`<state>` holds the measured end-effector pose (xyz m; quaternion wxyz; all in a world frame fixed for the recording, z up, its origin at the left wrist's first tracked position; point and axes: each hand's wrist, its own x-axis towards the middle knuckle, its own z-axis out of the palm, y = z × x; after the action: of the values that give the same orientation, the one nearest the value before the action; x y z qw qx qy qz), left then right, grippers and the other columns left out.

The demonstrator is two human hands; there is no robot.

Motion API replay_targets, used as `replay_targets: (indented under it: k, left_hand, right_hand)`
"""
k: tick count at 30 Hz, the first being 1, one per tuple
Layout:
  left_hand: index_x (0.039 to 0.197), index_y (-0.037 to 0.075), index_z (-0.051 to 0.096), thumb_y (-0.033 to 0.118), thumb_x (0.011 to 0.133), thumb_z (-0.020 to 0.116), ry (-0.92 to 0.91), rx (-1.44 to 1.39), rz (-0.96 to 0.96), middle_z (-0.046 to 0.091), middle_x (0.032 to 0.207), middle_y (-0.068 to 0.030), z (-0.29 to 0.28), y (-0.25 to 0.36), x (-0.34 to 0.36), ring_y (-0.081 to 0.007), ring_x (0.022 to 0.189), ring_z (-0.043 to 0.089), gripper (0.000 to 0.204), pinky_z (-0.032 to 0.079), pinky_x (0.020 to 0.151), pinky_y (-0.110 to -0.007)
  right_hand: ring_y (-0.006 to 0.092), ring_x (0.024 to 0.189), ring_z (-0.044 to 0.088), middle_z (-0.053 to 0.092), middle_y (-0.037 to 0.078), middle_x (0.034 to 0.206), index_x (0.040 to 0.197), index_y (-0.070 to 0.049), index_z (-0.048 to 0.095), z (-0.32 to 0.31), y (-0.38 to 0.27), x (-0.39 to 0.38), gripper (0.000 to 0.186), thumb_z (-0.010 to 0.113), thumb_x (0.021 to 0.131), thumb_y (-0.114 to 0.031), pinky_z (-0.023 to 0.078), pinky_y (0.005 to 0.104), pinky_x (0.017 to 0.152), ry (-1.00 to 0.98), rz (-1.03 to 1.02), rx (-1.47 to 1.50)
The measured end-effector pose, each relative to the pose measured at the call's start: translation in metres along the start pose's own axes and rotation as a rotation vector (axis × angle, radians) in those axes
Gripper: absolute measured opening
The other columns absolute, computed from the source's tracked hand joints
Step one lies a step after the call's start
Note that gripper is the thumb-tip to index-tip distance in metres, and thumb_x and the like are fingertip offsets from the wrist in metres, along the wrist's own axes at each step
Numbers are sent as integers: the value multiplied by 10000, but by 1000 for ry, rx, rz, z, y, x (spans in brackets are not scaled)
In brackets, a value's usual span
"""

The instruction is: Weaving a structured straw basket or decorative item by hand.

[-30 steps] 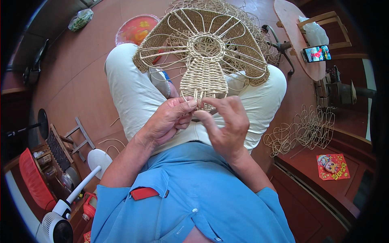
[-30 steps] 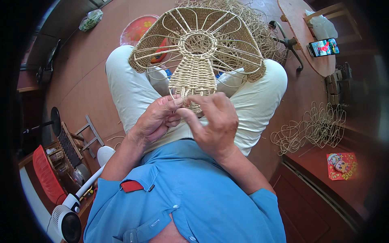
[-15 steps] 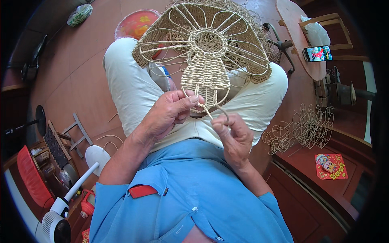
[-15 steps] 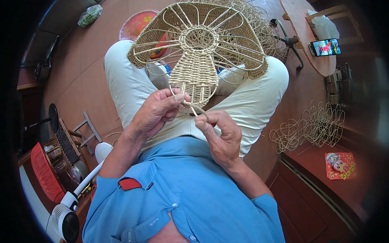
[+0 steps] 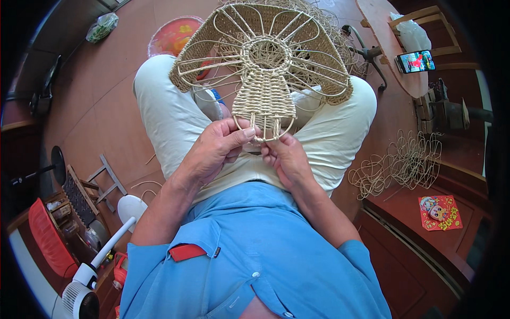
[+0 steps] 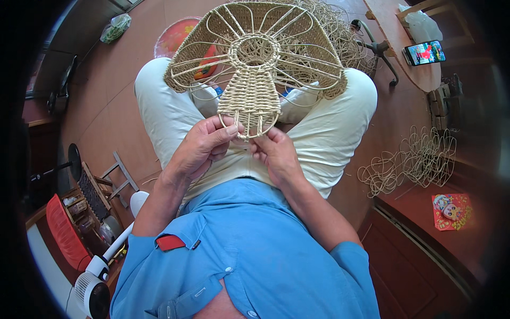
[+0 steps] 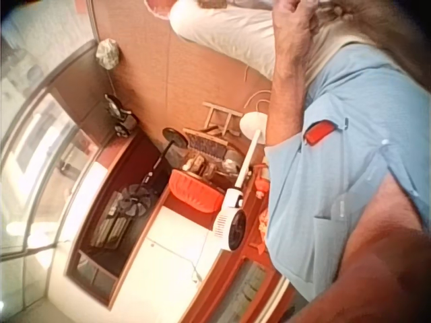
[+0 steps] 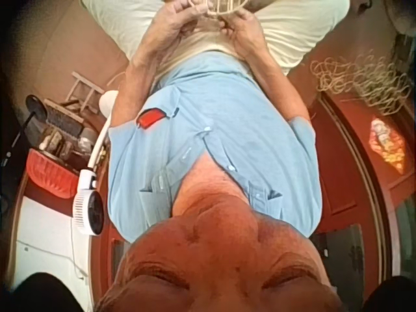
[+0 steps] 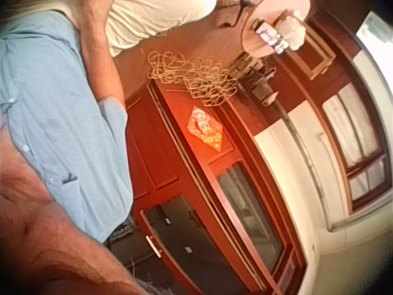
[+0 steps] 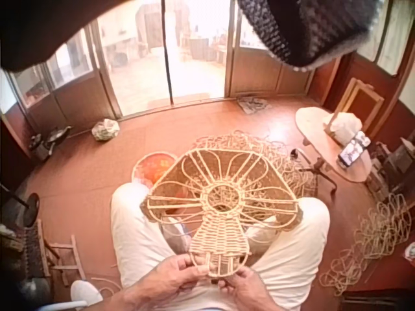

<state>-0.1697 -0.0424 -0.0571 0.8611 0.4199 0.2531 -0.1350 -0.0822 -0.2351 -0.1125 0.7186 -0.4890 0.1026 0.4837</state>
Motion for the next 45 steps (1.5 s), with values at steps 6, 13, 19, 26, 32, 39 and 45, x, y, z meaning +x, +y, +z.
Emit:
replay_targets:
  k: [6, 13, 19, 26, 32, 39, 45]
  left_hand:
    - [1180, 46, 678, 297, 1046, 679, 27, 31, -82, 709, 995, -13, 1, -2, -2, -17, 618, 379, 283, 310, 520, -168]
    - [1177, 58, 676, 295, 1073, 638, -71, -134, -25, 707, 970, -26, 1, -8, -1, -17, 610, 375, 261, 317, 512, -172]
    - [1182, 83, 673, 280, 1069, 641, -133, -247, 64, 666, 943, 5, 3, -17, 3, -14, 596, 362, 229, 313, 524, -176]
    - [1205, 73, 685, 318, 1075, 628, -188, -332, 15, 628, 894, 31, 2, -17, 4, -15, 598, 377, 283, 291, 512, -169]
    - [1182, 78, 684, 336, 1084, 610, -257, -297, 33, 587, 860, 62, -1, -16, 5, -14, 599, 375, 286, 279, 503, -173]
    - [1149, 72, 704, 318, 1066, 647, -167, -227, 73, 555, 818, 88, 3, -12, 2, -4, 600, 365, 266, 272, 505, -181]
    - [1143, 71, 701, 287, 1051, 675, -62, -127, 31, 518, 791, 96, 2, -7, 0, -7, 612, 363, 237, 286, 522, -181]
  right_hand:
    - [144, 891, 714, 722, 66, 1092, 1226, -35, 650, 13, -7, 22, 231, 668, 1026, -149, 652, 322, 801, -82, -102, 76]
    - [187, 958, 738, 718, 92, 1171, 1297, -41, 607, 14, -16, 19, 299, 633, 1056, -216, 662, 348, 823, -194, -154, 142]
    - [70, 688, 551, 641, 14, 963, 1283, -59, 593, 3, -29, -12, 240, 556, 1095, -203, 454, 214, 609, -33, -204, 278]
    - [64, 672, 435, 528, -18, 861, 1145, -47, 668, 34, -53, -59, 134, 634, 1054, -140, 361, 212, 591, 255, -897, -642]
    - [113, 696, 589, 632, 60, 839, 998, -52, 745, 57, -54, -46, 136, 803, 926, -152, 463, 323, 578, 202, -1064, -1307]
    - [78, 697, 530, 631, 15, 854, 968, -11, 722, 33, -38, -60, 111, 786, 943, -99, 422, 223, 628, 45, -882, -788]
    - [64, 718, 588, 641, -5, 869, 1021, -34, 681, 20, -13, -64, 158, 717, 1023, -187, 474, 216, 647, 71, -301, -256]
